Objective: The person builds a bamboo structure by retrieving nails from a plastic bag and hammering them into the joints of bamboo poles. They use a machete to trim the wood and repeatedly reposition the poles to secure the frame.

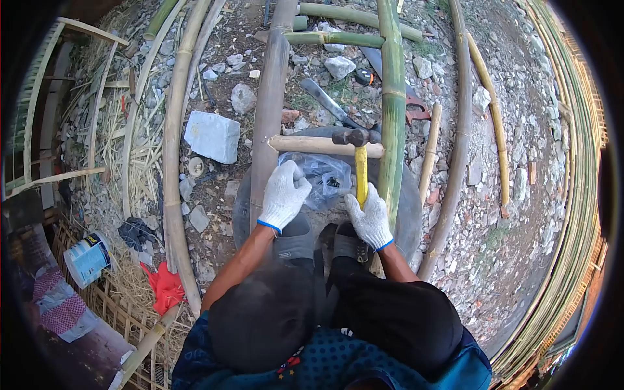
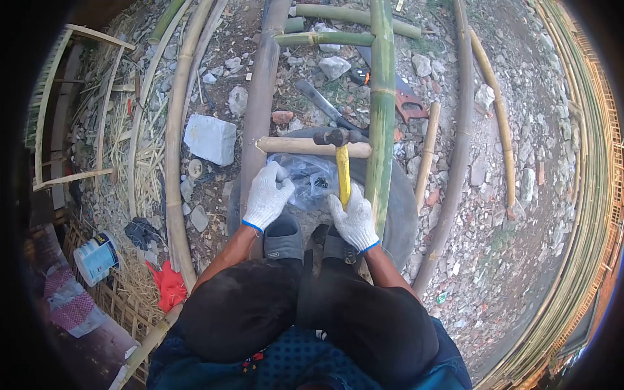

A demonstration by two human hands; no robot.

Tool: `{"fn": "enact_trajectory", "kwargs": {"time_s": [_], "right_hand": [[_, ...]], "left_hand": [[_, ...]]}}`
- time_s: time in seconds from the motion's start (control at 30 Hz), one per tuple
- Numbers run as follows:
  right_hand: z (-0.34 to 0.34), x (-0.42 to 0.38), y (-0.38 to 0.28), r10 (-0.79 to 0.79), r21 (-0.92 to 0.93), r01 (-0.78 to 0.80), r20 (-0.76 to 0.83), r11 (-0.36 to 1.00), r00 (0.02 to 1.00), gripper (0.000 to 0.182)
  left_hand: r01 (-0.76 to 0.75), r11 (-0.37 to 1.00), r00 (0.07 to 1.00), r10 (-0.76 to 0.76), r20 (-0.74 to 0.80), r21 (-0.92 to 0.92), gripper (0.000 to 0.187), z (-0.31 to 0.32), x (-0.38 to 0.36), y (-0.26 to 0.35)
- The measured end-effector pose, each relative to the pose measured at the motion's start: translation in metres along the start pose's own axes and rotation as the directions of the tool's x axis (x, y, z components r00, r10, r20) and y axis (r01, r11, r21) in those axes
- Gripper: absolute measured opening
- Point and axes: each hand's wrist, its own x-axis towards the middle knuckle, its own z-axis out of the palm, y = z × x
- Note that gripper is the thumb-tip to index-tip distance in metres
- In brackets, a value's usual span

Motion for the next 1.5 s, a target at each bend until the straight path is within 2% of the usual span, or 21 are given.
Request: {"fn": "enact_trajectory", "kwargs": {"time_s": [0.2, 0.27, 0.3, 0.37, 0.4, 0.43, 0.47, 0.57, 0.6, 0.63, 0.7, 0.73, 0.83, 0.87, 0.97, 1.0, 1.1, 1.13, 1.23, 1.37, 1.5], "right_hand": [[-0.026, 0.017, -0.01, -0.07, 0.007, 0.071, -0.113, 0.997, 0.991, 0.028], [-0.042, 0.025, -0.011, -0.033, -0.02, 0.03, -0.129, 0.999, 0.991, 0.025], [-0.046, 0.033, -0.008, -0.047, 0.082, 0.061, -0.165, 0.995, 0.985, 0.026], [-0.052, 0.049, 0.004, -0.083, 0.277, 0.15, -0.241, 0.949, 0.967, 0.028], [-0.06, 0.056, 0.009, -0.102, 0.166, 0.148, -0.258, 0.975, 0.961, 0.028], [-0.067, 0.062, 0.009, -0.039, 0.19, 0.089, -0.252, 0.978, 0.967, 0.029], [-0.071, 0.067, 0.012, -0.008, 0.23, 0.072, -0.269, 0.971, 0.963, 0.03], [-0.078, 0.073, 0.019, 0.054, 0.288, 0.046, -0.331, 0.957, 0.942, 0.03], [-0.081, 0.075, 0.02, 0.071, 0.297, 0.04, -0.353, 0.954, 0.933, 0.03], [-0.087, 0.077, 0.017, 0.051, 0.256, 0.045, -0.357, 0.966, 0.933, 0.027], [-0.099, 0.073, 0.013, 0.028, 0.172, 0.036, -0.353, 0.984, 0.935, 0.022], [-0.105, 0.073, 0.018, 0.022, -0.01, -0.028, -0.381, 1.0, 0.924, 0.025], [-0.124, 0.066, 0.011, -0.027, -0.157, -0.04, -0.405, 0.987, 0.914, 0.027], [-0.13, 0.066, 0.012, 0.044, -0.131, -0.102, -0.382, 0.986, 0.923, 0.027], [-0.144, 0.067, 0.039, -0.013, -0.12, -0.035, -0.374, 0.992, 0.927, 0.035], [-0.153, 0.069, 0.038, -0.013, -0.162, -0.046, -0.348, 0.986, 0.937, 0.034], [-0.169, 0.083, 0.04, 0.014, -0.165, -0.068, -0.309, 0.984, 0.951, 0.032], [-0.173, 0.089, 0.028, 0.059, -0.077, -0.086, -0.295, 0.993, 0.954, 0.025], [-0.181, 0.112, -0.001, -0.073, -0.271, -0.01, -0.296, 0.963, 0.952, 0.024], [-0.182, 0.159, -0.022, -0.301, -0.353, 0.184, -0.312, 0.917, 0.901, 0.028], [-0.183, 0.206, -0.042, -0.507, -0.431, 0.346, -0.345, 0.833, 0.79, 0.048]], "left_hand": [[0.091, 0.98, 0.995, -0.097, -0.026, -0.174, 0.022, -0.035, 0.027, 0.023], [-0.045, 0.973, 0.999, 0.04, -0.028, -0.228, 0.027, -0.042, 0.054, 0.028], [-0.121, 0.959, 0.993, 0.115, -0.037, -0.255, 0.03, -0.044, 0.07, 0.035], [-0.117, 0.969, 0.988, 0.136, 0.074, -0.218, 0.027, -0.045, 0.1, 0.053], [-0.126, 0.973, 0.981, 0.151, 0.12, -0.193, 0.025, -0.048, 0.117, 0.064], [-0.144, 0.976, 0.972, 0.17, 0.16, -0.165, 0.025, -0.051, 0.138, 0.078], [-0.232, 0.962, 0.961, 0.249, 0.117, -0.144, 0.024, -0.042, 0.159, 0.079], [-0.27, 0.951, 0.959, 0.28, 0.047, -0.153, 0.023, -0.021, 0.214, 0.109], [-0.277, 0.931, 0.958, 0.287, 0.008, -0.238, 0.023, -0.008, 0.235, 0.113], [-0.214, 0.944, 0.975, 0.223, 0.008, -0.252, 0.022, 0.003, 0.255, 0.119], [-0.26, 0.914, 0.965, 0.236, -0.111, -0.312, 0.022, 0.041, 0.303, 0.11], [-0.192, 0.915, 0.98, 0.156, -0.127, -0.355, 0.023, 0.051, 0.314, 0.119], [-0.241, 0.89, 0.963, 0.17, -0.209, -0.387, 0.021, 0.084, 0.339, 0.133], [-0.265, 0.889, 0.958, 0.197, -0.211, -0.373, 0.022, 0.094, 0.342, 0.135], [-0.383, 0.894, 0.914, 0.328, -0.24, -0.234, 0.023, 0.115, 0.343, 0.138], [-0.341, 0.873, 0.938, 0.293, -0.183, -0.348, 0.023, 0.121, 0.347, 0.138], [-0.393, 0.902, 0.903, 0.341, -0.263, -0.179, 0.024, 0.136, 0.35, 0.134], [-0.394, 0.897, 0.898, 0.329, -0.29, -0.202, 0.023, 0.14, 0.351, 0.133], [-0.409, 0.906, 0.868, 0.35, -0.353, -0.11, 0.021, 0.15, 0.355, 0.135], [-0.391, 0.918, 0.852, 0.331, -0.407, -0.072, 0.02, 0.16, 0.356, 0.138], [-0.386, 0.922, 0.832, 0.345, -0.434, -0.007, 0.022, 0.157, 0.355, 0.144]]}}
